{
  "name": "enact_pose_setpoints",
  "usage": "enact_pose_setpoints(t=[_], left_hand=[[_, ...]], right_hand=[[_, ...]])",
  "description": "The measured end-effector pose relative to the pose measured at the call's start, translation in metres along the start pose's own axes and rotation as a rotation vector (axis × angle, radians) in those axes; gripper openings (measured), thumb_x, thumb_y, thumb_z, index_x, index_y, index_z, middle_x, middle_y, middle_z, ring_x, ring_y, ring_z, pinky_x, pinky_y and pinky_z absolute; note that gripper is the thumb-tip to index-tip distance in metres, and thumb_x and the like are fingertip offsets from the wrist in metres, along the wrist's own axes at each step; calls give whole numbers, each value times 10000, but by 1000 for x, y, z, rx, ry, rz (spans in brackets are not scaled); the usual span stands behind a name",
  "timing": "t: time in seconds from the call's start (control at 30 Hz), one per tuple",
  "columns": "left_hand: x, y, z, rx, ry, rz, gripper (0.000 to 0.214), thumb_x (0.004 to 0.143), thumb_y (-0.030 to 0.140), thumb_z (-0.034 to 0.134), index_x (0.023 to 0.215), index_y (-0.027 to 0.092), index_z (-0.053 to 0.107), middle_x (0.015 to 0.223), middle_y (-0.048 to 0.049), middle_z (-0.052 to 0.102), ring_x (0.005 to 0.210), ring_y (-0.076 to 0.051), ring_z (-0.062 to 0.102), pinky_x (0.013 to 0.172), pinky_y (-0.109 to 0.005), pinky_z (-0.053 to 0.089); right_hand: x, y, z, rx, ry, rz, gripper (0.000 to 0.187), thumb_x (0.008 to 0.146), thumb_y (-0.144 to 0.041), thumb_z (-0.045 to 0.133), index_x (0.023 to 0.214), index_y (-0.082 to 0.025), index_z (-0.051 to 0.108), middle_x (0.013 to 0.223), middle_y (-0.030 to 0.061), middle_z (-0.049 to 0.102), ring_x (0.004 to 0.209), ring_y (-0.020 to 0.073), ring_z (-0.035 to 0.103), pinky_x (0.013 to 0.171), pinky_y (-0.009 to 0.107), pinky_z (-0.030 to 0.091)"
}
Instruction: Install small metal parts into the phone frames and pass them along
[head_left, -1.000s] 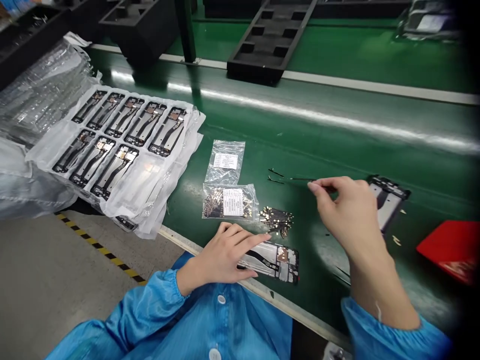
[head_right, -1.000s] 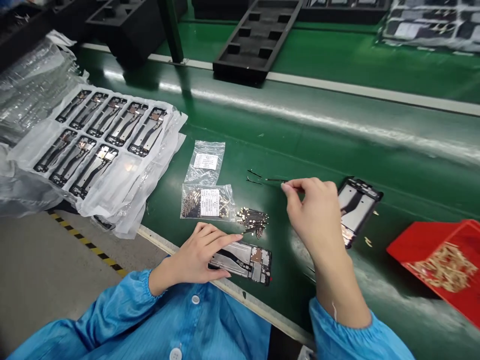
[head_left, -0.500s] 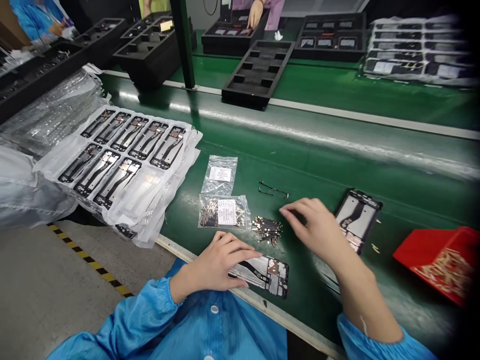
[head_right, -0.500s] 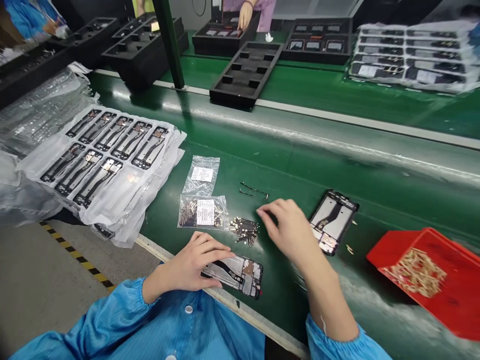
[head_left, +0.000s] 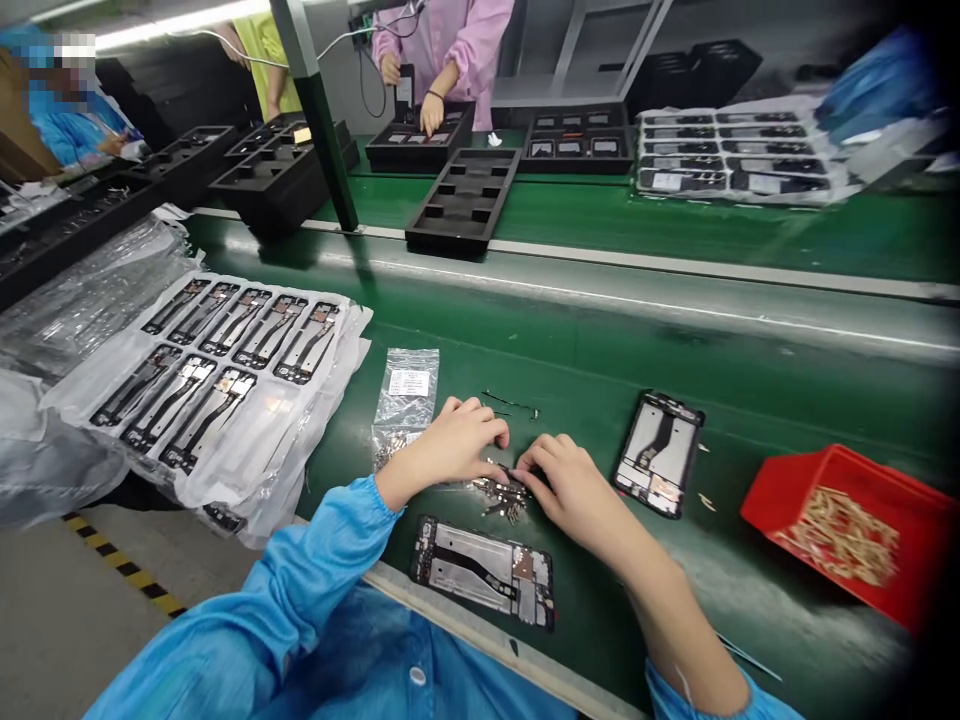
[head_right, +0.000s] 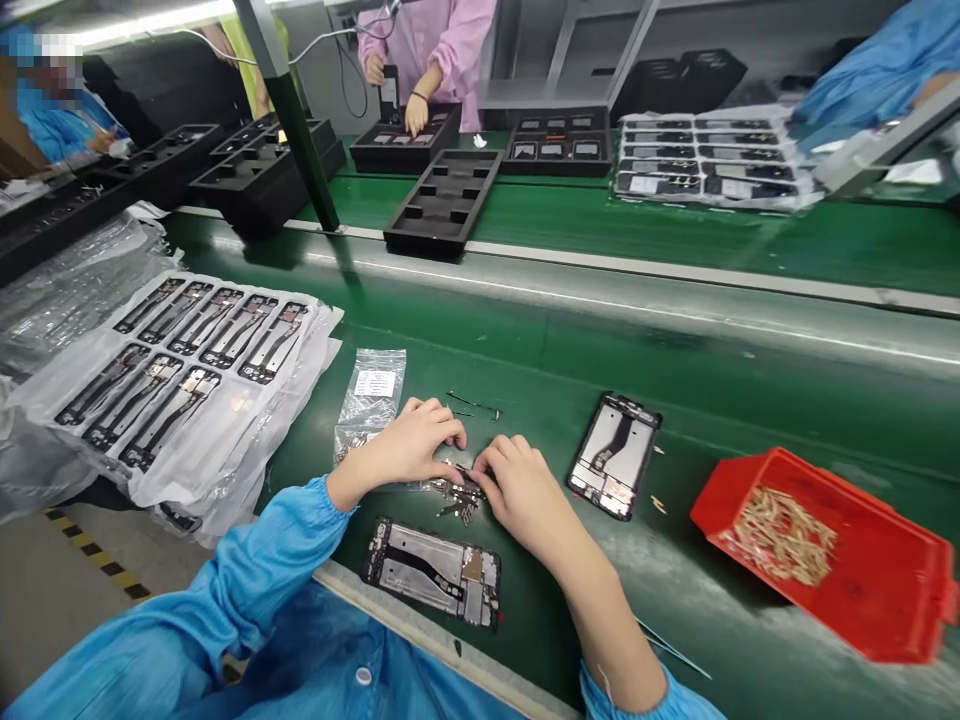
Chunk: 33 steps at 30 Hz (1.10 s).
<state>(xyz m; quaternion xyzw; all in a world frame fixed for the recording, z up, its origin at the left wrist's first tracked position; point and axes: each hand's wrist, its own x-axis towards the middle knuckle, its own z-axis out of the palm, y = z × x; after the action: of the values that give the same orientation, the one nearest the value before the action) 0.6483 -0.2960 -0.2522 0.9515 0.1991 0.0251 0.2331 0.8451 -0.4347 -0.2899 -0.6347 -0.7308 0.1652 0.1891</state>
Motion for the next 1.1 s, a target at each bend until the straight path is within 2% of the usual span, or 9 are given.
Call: enact_pose_setpoints(t=[0.17,0.33,0.5,0.63,0.7,0.8,0.93,1.03,1.1], left_hand=[[-4,-12,13,-28,67,30,550,796,650,855,1106,228,686,1090,-40,728,1111,-267,581,943,-388,335],[-9,-12,11,-46,89,64,445,832,554,877,1077,223,709,1070,-41,726,1100,-265,577,941,-395,313],[-8,-14,10,-149,29,150,210,916,418,841,965,231,758,982,-15,725,1040,-228,592,960,-394,298],[-9,-13,8,-182,-37,162,144,945,350,821,945,222,754,954,-12,732,1019,-222,598,951,-384,298],[-10,-9,5,-208,-14,145,245,921,416,839,1042,228,738,1028,-19,747,1056,-233,601,952,-381,304],[-11,1,0,-315,69,109,401,958,571,748,1142,221,686,1118,-34,748,1097,-235,601,977,-382,322],[-11,12,-1,-431,135,117,425,1151,444,421,900,195,658,910,-18,713,968,-190,602,987,-377,333],[-11,14,0,-482,234,69,403,1140,373,469,814,191,621,838,-5,698,903,-176,597,959,-361,346],[-11,14,0,-499,267,53,379,1127,351,500,805,193,623,829,0,707,892,-172,600,950,-356,350]], right_hand=[[-3,-11,-3,20,-15,40,108,1100,-249,546,1029,-205,613,1071,78,634,995,268,567,857,416,463],[-6,-26,-5,24,-23,109,71,1057,-220,636,992,-208,612,1042,68,646,990,275,574,832,408,459],[-6,-28,-8,317,68,155,138,1060,-193,596,927,-226,607,912,26,667,880,221,608,810,357,479],[-6,-23,-13,620,296,342,208,1069,-397,620,956,-223,643,826,17,680,729,178,630,687,307,496],[-7,-22,-15,759,343,422,302,1020,-507,691,961,-211,681,794,18,685,694,169,632,658,296,498],[-6,-26,-19,868,217,410,394,945,-589,769,916,-198,733,742,17,682,661,156,608,635,285,493],[-3,-35,-24,1019,104,348,435,956,-625,744,939,-191,752,753,30,699,660,151,618,627,275,519],[-4,-36,-27,1072,103,326,438,997,-616,694,999,-186,777,855,66,746,718,159,664,660,272,562],[-5,-33,-26,1074,121,329,401,968,-581,751,1026,-187,798,894,75,759,752,161,683,689,266,582]])
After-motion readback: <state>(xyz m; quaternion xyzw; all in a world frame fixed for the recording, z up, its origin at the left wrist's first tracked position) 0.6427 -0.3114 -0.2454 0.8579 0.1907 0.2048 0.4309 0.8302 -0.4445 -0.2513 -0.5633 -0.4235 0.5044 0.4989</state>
